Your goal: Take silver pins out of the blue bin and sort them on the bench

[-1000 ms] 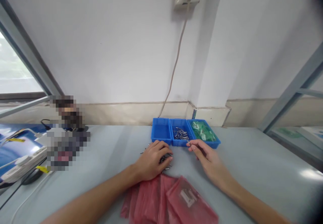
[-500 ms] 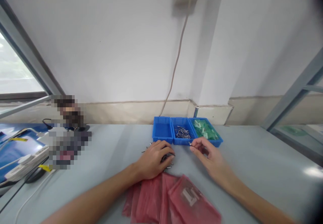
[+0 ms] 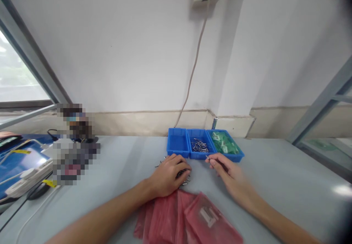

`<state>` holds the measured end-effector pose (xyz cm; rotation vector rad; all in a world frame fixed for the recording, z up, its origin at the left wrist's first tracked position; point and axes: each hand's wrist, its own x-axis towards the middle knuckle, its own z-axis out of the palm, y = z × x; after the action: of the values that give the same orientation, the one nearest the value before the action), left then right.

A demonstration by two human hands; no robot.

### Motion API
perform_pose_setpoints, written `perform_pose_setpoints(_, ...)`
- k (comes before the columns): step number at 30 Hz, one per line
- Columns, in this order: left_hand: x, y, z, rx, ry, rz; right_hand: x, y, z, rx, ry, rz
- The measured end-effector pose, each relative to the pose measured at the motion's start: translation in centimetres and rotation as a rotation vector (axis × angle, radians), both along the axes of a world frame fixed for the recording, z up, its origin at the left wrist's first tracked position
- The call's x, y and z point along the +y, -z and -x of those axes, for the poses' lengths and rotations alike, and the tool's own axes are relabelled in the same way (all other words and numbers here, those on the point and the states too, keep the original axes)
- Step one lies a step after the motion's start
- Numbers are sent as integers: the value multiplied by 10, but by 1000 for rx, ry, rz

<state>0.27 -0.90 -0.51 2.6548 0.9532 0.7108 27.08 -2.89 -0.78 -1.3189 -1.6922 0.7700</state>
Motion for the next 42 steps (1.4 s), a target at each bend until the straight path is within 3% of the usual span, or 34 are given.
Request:
perform_pose_setpoints(12,-1,0,0,12,-20,-23,-5,-12,6,17,-20,-25)
perform_pose_setpoints(22,0,3,0,18,-29,-37,5,0,-2,99,-43,73)
perform_pose_setpoints(31,-1,0,0,18,-42,-36,-2,-7,4,51,-28,-14)
perform_pose_setpoints(42,-1,-1,0,26,-41,-26,-3,-4,1,-6,-78,35)
